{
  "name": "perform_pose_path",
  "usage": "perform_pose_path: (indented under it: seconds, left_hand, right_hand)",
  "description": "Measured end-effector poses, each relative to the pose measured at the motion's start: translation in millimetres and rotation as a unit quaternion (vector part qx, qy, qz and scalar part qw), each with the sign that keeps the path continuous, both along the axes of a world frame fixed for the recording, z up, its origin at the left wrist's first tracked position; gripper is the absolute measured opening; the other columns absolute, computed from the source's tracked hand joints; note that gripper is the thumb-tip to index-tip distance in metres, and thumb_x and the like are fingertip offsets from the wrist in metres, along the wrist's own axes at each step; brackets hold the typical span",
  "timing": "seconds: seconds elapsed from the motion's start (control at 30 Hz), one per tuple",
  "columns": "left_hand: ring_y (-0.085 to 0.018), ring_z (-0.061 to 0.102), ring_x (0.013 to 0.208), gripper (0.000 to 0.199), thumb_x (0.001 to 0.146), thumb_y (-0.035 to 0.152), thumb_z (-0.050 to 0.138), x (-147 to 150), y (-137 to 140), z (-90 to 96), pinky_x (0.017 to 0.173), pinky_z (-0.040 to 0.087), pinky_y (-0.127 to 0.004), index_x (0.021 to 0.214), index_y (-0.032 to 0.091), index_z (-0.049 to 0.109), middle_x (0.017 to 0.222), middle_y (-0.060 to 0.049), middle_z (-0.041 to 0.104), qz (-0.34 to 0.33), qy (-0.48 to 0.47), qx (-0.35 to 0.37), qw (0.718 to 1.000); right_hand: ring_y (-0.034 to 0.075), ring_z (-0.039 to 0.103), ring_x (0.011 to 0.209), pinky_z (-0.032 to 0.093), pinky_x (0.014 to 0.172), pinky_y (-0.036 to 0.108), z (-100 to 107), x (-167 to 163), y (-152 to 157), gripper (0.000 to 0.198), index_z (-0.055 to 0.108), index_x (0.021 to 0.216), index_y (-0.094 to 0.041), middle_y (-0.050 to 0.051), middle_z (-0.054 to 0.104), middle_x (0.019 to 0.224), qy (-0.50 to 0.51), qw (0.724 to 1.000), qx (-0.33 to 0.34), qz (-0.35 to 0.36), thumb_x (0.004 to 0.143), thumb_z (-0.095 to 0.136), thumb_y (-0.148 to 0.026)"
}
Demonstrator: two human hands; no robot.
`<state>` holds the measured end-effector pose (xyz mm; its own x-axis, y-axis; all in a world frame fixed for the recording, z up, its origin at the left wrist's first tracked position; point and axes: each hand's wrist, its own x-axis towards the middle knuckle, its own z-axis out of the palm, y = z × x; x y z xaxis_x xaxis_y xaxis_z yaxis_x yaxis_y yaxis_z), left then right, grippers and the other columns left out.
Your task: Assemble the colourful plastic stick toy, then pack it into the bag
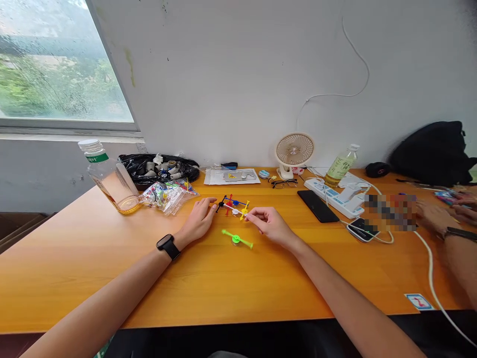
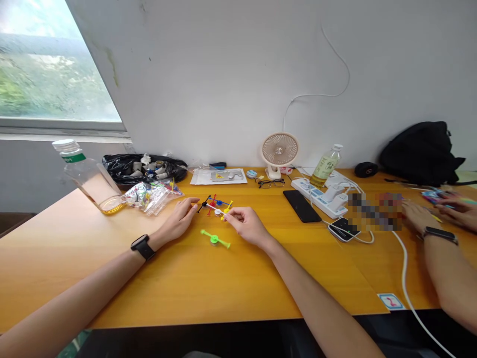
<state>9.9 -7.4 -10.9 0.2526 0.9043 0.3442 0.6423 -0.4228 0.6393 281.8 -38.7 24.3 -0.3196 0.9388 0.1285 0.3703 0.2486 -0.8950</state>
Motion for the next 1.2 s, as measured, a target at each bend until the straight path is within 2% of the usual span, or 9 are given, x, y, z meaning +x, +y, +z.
perform_pose_path:
  seconds: [0.1, 0.27, 0.4, 0.47, 0.57, 0.67, 0.87, 0.97, 1.2]
  left_hand:
    - [-0.030, 0.055, 0.128, 0.036, 0.110, 0.041, 0.037, -0.3, 0.4, 0.6, 0.113, 0.043, -0.050, 0.129, 0.019, 0.058, 0.133, -0.013, 0.066, -0.002, 0.010, -0.002, 1.000]
    - [-0.030, 0.056, 0.127, 0.035, 0.109, 0.041, 0.038, 0.2, -0.2, 1.9, 0.113, 0.043, -0.049, 0.128, 0.020, 0.059, 0.133, -0.012, 0.066, -0.010, 0.024, 0.005, 1.000]
    - [-0.030, 0.056, 0.127, 0.035, 0.109, 0.041, 0.037, 0.6, -0.7, 1.1, 0.112, 0.043, -0.049, 0.128, 0.021, 0.059, 0.133, -0.012, 0.066, -0.014, 0.029, 0.006, 0.999]
    - [-0.030, 0.055, 0.127, 0.036, 0.109, 0.041, 0.037, 0.8, -1.1, 0.7, 0.113, 0.042, -0.050, 0.128, 0.020, 0.059, 0.133, -0.012, 0.066, -0.017, 0.032, 0.006, 0.999]
    - [-0.030, 0.055, 0.126, 0.036, 0.109, 0.042, 0.037, 1.3, -1.9, 1.0, 0.113, 0.042, -0.050, 0.127, 0.020, 0.059, 0.132, -0.013, 0.066, -0.020, 0.038, 0.009, 0.999]
    - [-0.030, 0.055, 0.125, 0.036, 0.109, 0.042, 0.037, 1.7, -2.6, 1.8, 0.112, 0.042, -0.050, 0.127, 0.020, 0.059, 0.132, -0.012, 0.066, -0.021, 0.041, 0.008, 0.999]
    - [-0.030, 0.055, 0.127, 0.037, 0.110, 0.042, 0.036, 1.5, -2.8, 1.8, 0.112, 0.043, -0.052, 0.129, 0.022, 0.059, 0.134, -0.012, 0.066, -0.027, 0.048, 0.011, 0.998]
    - [-0.030, 0.055, 0.127, 0.036, 0.110, 0.042, 0.036, 1.6, -3.2, 2.1, 0.112, 0.043, -0.052, 0.129, 0.022, 0.060, 0.133, -0.012, 0.066, -0.028, 0.049, 0.014, 0.998]
    - [-0.030, 0.056, 0.125, 0.037, 0.110, 0.043, 0.037, 1.9, -3.6, 2.2, 0.112, 0.043, -0.051, 0.129, 0.023, 0.061, 0.130, -0.011, 0.066, -0.031, 0.053, 0.022, 0.998]
  right_hand:
    - [0.011, 0.035, 0.052, 0.023, 0.052, 0.026, -1.1, -0.5, 0.1, 0.046, 0.077, 0.087, -0.014, -0.002, 0.052, 0.060, -0.018, 1.000, 0.018, -0.003, 0.093, 0.064, -0.058]
    - [0.013, 0.041, 0.057, 0.026, 0.055, 0.027, -4.8, -1.0, -1.8, 0.043, 0.077, 0.086, -0.016, 0.000, 0.057, 0.065, -0.036, 0.998, 0.047, 0.003, 0.096, 0.062, -0.055]
    - [0.012, 0.037, 0.056, 0.026, 0.055, 0.027, -4.7, -2.8, -5.9, 0.036, 0.076, 0.088, -0.017, -0.003, 0.048, 0.060, -0.055, 0.997, 0.059, 0.007, 0.096, 0.064, -0.051]
    - [0.013, 0.039, 0.057, 0.030, 0.056, 0.027, -3.1, -4.0, -8.0, 0.030, 0.077, 0.091, -0.018, -0.003, 0.050, 0.063, -0.063, 0.995, 0.081, 0.014, 0.095, 0.067, -0.047]
    - [0.016, 0.053, 0.072, 0.041, 0.066, 0.028, -0.2, -5.4, -10.6, 0.021, 0.078, 0.098, -0.020, 0.003, 0.062, 0.084, -0.065, 0.987, 0.139, 0.046, 0.093, 0.071, -0.039]
    - [0.020, 0.061, 0.093, 0.048, 0.084, 0.032, 1.1, -5.8, -12.7, 0.017, 0.077, 0.106, -0.023, 0.007, 0.067, 0.104, -0.064, 0.980, 0.170, 0.078, 0.093, 0.074, -0.033]
    - [0.026, 0.058, 0.122, 0.042, 0.114, 0.046, -0.4, -6.0, -16.7, 0.024, 0.076, 0.117, -0.028, 0.008, 0.065, 0.124, -0.088, 0.974, 0.173, 0.115, 0.092, 0.076, -0.027]
    - [0.028, 0.054, 0.130, 0.039, 0.118, 0.049, -0.4, -6.3, -18.1, 0.028, 0.076, 0.119, -0.029, 0.009, 0.063, 0.131, -0.100, 0.972, 0.172, 0.124, 0.092, 0.077, -0.027]
    - [0.028, 0.053, 0.131, 0.039, 0.119, 0.048, 0.3, -5.8, -18.8, 0.029, 0.076, 0.120, -0.030, 0.008, 0.064, 0.131, -0.102, 0.972, 0.169, 0.130, 0.092, 0.077, -0.027]
